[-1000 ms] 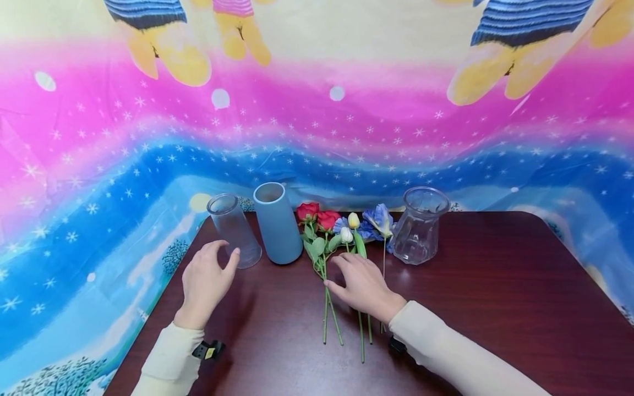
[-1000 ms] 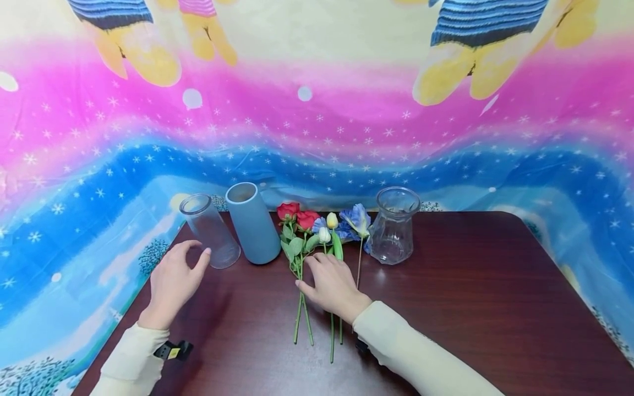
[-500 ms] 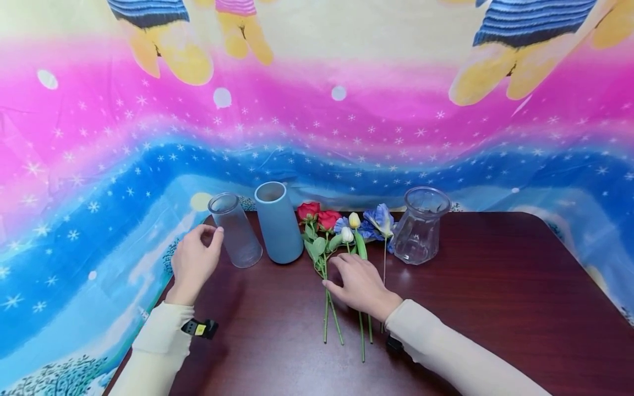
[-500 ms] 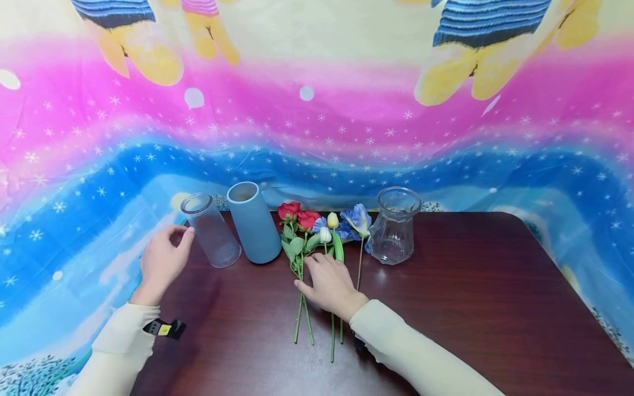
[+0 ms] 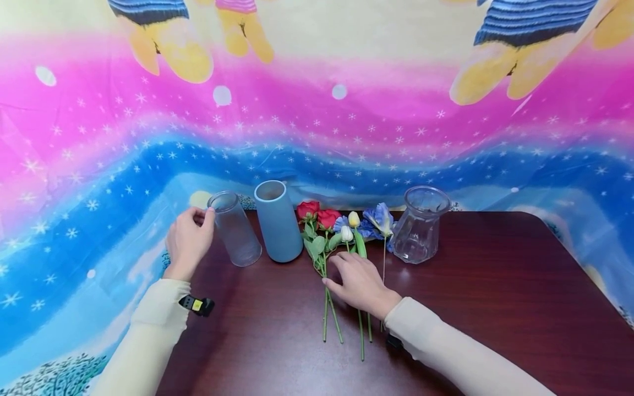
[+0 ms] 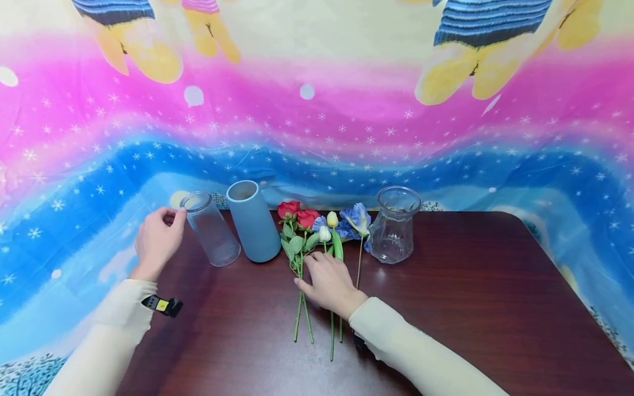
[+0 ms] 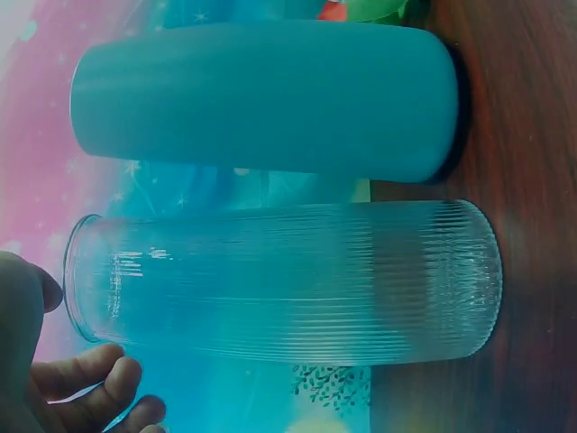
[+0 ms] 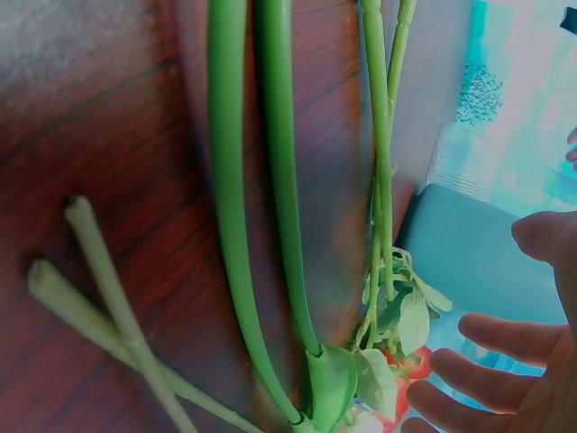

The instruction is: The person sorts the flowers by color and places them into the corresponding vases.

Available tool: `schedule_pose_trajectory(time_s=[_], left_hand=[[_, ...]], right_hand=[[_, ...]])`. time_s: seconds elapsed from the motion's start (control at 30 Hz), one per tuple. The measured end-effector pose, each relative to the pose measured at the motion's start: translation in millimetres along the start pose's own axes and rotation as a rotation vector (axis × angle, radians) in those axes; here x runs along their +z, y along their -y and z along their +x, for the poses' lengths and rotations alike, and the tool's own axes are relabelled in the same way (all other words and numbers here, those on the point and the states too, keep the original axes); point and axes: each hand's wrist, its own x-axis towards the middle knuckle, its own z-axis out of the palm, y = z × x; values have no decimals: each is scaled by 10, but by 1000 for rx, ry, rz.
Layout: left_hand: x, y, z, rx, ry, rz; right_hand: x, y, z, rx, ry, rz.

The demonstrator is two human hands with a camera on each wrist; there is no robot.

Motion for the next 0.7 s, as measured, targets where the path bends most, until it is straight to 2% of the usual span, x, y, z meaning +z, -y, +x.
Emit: schedule_pose_trajectory(time_s=[0.33,0.7], left_hand=[[-59,-24,178,-48,101,-6],[-53,-44,332,-41,203,-21]], right_hand=[[26,-2,9,1,0,0],[49,-5,-3,9,9,-12]])
